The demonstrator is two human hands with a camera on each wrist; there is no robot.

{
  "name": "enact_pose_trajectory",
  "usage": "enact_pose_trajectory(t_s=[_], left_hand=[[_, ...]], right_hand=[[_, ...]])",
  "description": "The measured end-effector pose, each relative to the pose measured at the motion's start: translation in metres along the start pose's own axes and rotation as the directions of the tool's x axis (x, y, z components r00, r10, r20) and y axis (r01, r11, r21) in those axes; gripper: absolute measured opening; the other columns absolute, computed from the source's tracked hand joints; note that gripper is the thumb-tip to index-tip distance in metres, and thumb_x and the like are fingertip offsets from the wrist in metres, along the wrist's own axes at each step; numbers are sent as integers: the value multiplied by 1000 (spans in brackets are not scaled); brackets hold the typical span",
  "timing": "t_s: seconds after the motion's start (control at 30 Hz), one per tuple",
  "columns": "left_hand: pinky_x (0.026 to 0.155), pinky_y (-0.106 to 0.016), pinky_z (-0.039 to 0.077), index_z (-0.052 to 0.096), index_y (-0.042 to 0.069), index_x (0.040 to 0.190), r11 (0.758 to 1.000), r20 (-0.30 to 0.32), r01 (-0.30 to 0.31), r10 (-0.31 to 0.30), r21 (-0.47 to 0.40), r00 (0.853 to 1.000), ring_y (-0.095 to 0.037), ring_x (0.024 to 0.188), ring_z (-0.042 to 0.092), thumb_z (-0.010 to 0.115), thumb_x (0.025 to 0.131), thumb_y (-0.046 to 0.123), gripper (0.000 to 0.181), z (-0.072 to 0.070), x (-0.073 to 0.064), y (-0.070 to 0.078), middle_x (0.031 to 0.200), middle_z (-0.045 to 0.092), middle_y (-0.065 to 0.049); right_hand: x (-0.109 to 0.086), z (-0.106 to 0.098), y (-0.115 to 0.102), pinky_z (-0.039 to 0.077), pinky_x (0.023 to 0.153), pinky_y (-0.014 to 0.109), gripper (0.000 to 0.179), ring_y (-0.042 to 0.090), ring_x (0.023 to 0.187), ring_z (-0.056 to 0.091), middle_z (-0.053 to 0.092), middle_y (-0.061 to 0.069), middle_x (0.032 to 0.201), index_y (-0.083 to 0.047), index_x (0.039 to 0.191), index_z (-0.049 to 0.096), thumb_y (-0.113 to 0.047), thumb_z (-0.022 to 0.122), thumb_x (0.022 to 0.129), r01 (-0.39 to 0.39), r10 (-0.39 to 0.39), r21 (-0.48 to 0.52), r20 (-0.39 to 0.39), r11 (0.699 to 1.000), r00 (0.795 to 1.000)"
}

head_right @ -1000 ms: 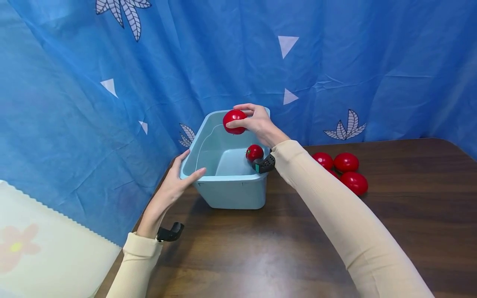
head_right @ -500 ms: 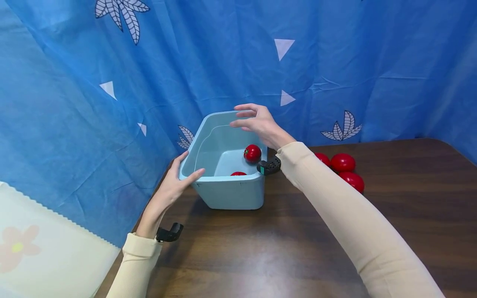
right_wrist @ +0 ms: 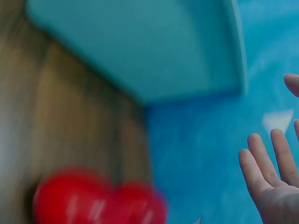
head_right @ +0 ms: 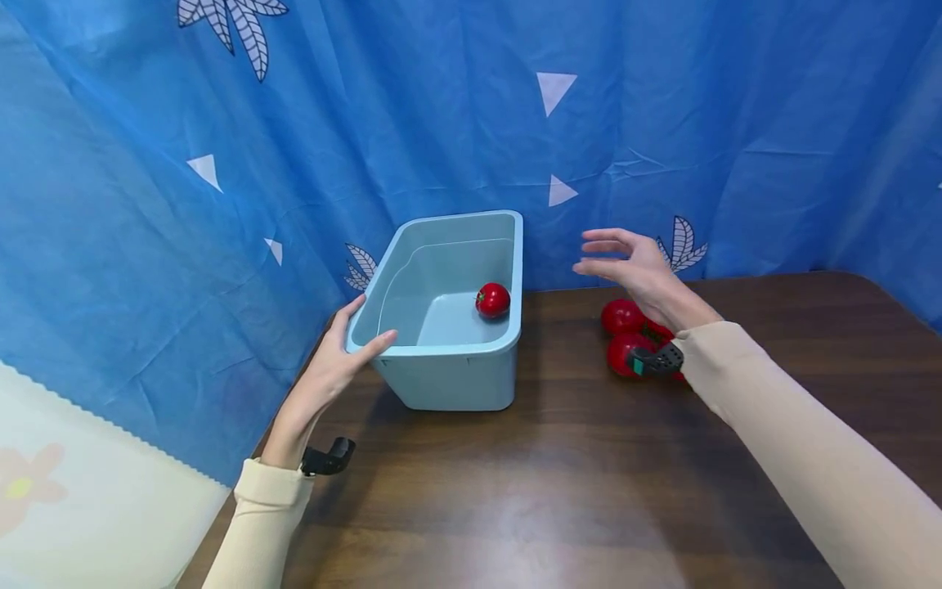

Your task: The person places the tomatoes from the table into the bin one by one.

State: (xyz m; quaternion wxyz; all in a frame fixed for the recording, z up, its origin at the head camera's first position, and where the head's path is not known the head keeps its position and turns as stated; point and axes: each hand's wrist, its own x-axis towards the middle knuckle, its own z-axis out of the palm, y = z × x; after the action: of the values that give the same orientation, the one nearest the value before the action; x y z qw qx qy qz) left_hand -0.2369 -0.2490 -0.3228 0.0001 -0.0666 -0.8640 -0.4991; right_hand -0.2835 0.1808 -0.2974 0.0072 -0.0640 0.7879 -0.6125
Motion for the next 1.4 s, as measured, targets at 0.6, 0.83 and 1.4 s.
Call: enact_pose_trajectory(t_s=[0.6,0.83,1.4], left_hand=[[116,-61,37,15,18,168,1000,-5,-14,14,5,1000,-37,142,41,75,93,51,102,-2,0,4,164,31,-15],[116,-60,37,15,18,168,1000,-3,-15,15,5,1000,-37,142,41,75,93,51,101,0,0,3,164,31,-15],[116,-61,38,15,18,168,999,-10,-24,24,22,1000,-37,142,40,75,94,49,100,2,0,3,165,30,-16]], right_hand=[[-80,-61,123,48,79,16,68,22,117,54,38,34,151,2,149,45,-23,79,95,23,-73,-401,-110,916,991],[-87,-63,133,47,92,70,81,61,131,31,27,44,154,5,155,34,-33,76,97,-98,68,-375,-92,922,993],[-90,-63,141,48,80,26,77,51,125,44,38,36,152,2,154,39,-32,77,97,-121,81,-287,-148,950,986]])
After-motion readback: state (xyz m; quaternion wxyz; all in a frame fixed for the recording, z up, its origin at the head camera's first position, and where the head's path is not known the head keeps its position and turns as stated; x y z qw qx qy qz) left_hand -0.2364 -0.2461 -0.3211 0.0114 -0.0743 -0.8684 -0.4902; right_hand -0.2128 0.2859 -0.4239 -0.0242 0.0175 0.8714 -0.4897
